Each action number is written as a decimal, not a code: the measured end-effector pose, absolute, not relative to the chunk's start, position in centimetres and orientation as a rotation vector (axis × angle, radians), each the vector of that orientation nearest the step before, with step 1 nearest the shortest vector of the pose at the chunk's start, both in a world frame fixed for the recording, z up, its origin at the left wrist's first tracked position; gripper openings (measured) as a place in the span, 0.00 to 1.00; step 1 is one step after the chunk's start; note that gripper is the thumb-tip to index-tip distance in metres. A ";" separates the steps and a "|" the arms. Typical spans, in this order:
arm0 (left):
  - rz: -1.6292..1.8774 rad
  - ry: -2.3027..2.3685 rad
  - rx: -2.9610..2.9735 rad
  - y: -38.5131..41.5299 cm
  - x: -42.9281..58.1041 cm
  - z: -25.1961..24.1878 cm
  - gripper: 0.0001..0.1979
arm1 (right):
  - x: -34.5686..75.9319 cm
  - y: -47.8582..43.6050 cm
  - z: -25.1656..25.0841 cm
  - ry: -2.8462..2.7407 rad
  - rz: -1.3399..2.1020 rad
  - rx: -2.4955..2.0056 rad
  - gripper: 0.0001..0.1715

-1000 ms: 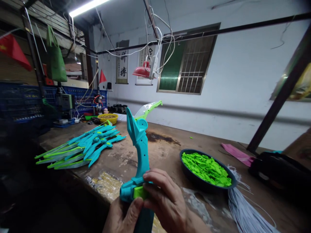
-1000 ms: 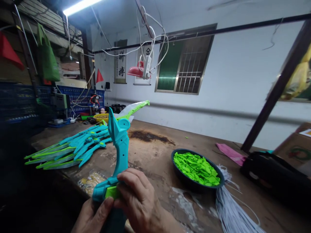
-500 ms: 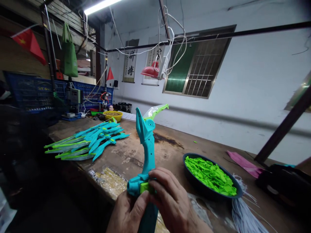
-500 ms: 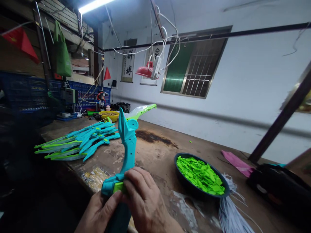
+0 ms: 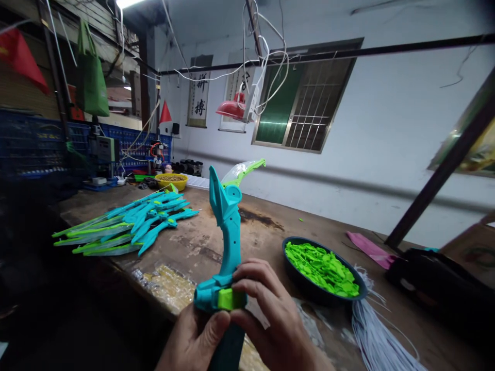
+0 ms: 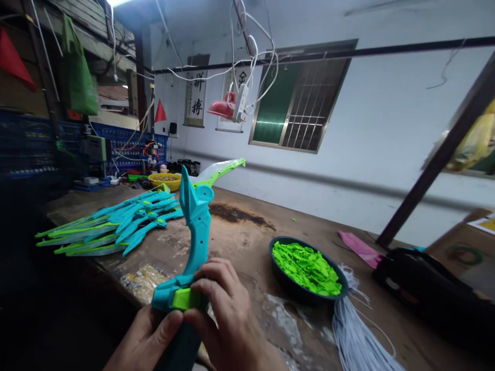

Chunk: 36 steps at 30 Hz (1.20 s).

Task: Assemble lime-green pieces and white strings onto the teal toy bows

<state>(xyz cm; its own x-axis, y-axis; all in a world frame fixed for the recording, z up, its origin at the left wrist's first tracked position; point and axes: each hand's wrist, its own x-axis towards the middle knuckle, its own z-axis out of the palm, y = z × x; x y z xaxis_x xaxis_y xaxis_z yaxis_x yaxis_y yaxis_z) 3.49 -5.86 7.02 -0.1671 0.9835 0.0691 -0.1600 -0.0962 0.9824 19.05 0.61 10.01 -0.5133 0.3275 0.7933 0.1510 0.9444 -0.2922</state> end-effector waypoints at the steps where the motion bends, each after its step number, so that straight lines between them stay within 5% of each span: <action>1: 1.453 1.172 1.049 -5.9 3.4 6.9 0.32 | 19.2 0.6 10.0 -2.097 0.295 -0.364 0.08; 11: 1.264 1.164 1.322 -5.3 2.8 7.0 0.28 | 20.1 1.2 7.8 -1.969 0.590 -0.500 0.08; 36: 1.295 1.216 1.291 -5.9 3.1 6.4 0.26 | 19.6 1.7 8.0 -2.101 0.219 -0.420 0.08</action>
